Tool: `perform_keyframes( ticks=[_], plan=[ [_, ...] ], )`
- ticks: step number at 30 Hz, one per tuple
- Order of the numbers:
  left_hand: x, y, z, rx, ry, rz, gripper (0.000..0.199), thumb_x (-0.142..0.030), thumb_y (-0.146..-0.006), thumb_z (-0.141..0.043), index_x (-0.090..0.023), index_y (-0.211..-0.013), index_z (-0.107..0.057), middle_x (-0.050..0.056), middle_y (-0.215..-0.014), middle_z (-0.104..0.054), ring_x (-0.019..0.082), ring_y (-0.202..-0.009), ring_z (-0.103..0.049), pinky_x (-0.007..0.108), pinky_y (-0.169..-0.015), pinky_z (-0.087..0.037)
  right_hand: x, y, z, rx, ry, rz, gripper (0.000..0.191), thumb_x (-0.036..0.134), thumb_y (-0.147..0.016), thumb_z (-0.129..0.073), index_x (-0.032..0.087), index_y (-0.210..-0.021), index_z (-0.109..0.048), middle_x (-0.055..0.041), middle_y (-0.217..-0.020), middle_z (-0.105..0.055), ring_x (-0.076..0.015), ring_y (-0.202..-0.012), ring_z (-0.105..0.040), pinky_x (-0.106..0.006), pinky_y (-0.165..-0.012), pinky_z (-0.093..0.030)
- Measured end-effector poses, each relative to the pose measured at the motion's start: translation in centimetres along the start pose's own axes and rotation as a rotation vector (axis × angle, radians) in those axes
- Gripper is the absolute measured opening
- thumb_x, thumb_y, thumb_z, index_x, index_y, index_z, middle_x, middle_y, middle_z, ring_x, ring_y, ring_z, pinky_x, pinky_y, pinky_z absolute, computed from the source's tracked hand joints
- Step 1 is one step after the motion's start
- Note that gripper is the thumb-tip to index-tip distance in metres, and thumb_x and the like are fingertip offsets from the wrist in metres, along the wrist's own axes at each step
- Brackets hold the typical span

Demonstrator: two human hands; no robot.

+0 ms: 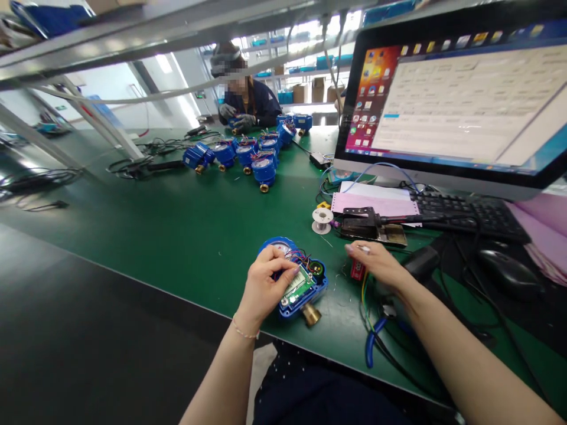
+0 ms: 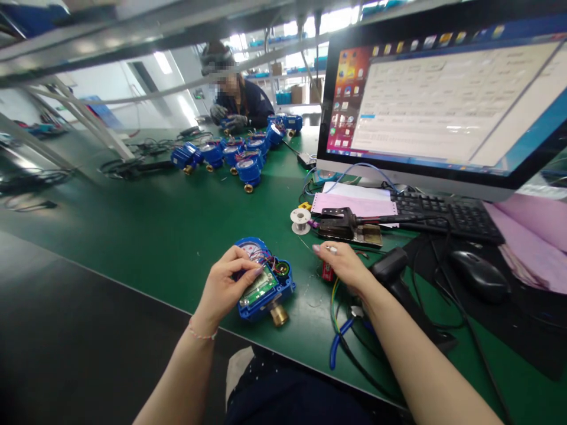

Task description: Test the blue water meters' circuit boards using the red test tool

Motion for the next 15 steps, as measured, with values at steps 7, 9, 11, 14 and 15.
perform_keyframes(
  ticks=[7,9,11,14,15],
  plan=[
    [-0.4,-0.3,0.0,0.006,-0.013,0.002,0.007,-0.019,-0.074,-0.066,-0.022,-0.069,-0.070,0.000,-0.065,-0.055,0.014,-0.068,-0.052,0.028,-0.063,-0.042,0.0,1.7,-2.5,0.156,-1.184,-0.489,0.029,0.030,-0.064,-0.074,0.018,-0.069,-0.049,0.0084,-0.051,-0.036,-0.0047,-0.042,-0.032,-0.017,-0.038,-0.035],
    [-0.4,-0.3,0.0,0.011,-0.014,0.019,0.006,-0.018,-0.072,-0.067,-0.022,-0.069,-0.070,-0.001,-0.065,-0.057,0.014,-0.067,-0.052,0.028,-0.063,-0.042,0.3,2.7,-2.9,0.171,-1.205,-0.534,0.023,0.013,-0.059,-0.074,0.015,-0.073,-0.056,0.0026,-0.062,-0.051,-0.0047,-0.048,-0.042,-0.016,-0.041,-0.041],
    [-0.5,-0.4,0.1,0.014,-0.017,0.026,0.005,-0.017,-0.071,-0.069,-0.022,-0.068,-0.070,-0.001,-0.064,-0.057,0.014,-0.067,-0.053,0.027,-0.063,-0.042,1.1,3.7,-2.9,0.157,-1.227,-0.532,0.029,0.006,-0.056,-0.073,0.013,-0.081,-0.061,-0.0047,-0.084,-0.062,-0.0069,-0.064,-0.056,-0.016,-0.057,-0.050],
    [-0.7,-0.5,0.0,0.019,-0.043,0.015,0.006,-0.017,-0.071,-0.069,-0.022,-0.067,-0.069,-0.001,-0.064,-0.059,0.014,-0.068,-0.054,0.028,-0.064,-0.042,2.8,5.0,-2.5,0.180,-1.217,-0.474,0.030,0.017,-0.062,-0.075,0.013,-0.090,-0.063,-0.0080,-0.094,-0.064,-0.0122,-0.079,-0.062,-0.021,-0.074,-0.052],
    [-0.8,-0.6,-0.1,0.024,-0.061,0.012,0.006,-0.017,-0.071,-0.069,-0.022,-0.067,-0.069,-0.001,-0.065,-0.059,0.014,-0.068,-0.054,0.029,-0.064,-0.042,3.3,5.2,-2.3,0.205,-1.173,-0.435,0.029,0.024,-0.066,-0.074,0.014,-0.090,-0.062,-0.0068,-0.089,-0.065,-0.0126,-0.074,-0.063,-0.023,-0.071,-0.053]
  ],
)
Point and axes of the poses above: each hand's wrist, its own y-axis away from the middle knuckle, its own z-axis out of the back of the hand, x = y × z, the point moved 6 cm from there along -y, towards the middle knuckle
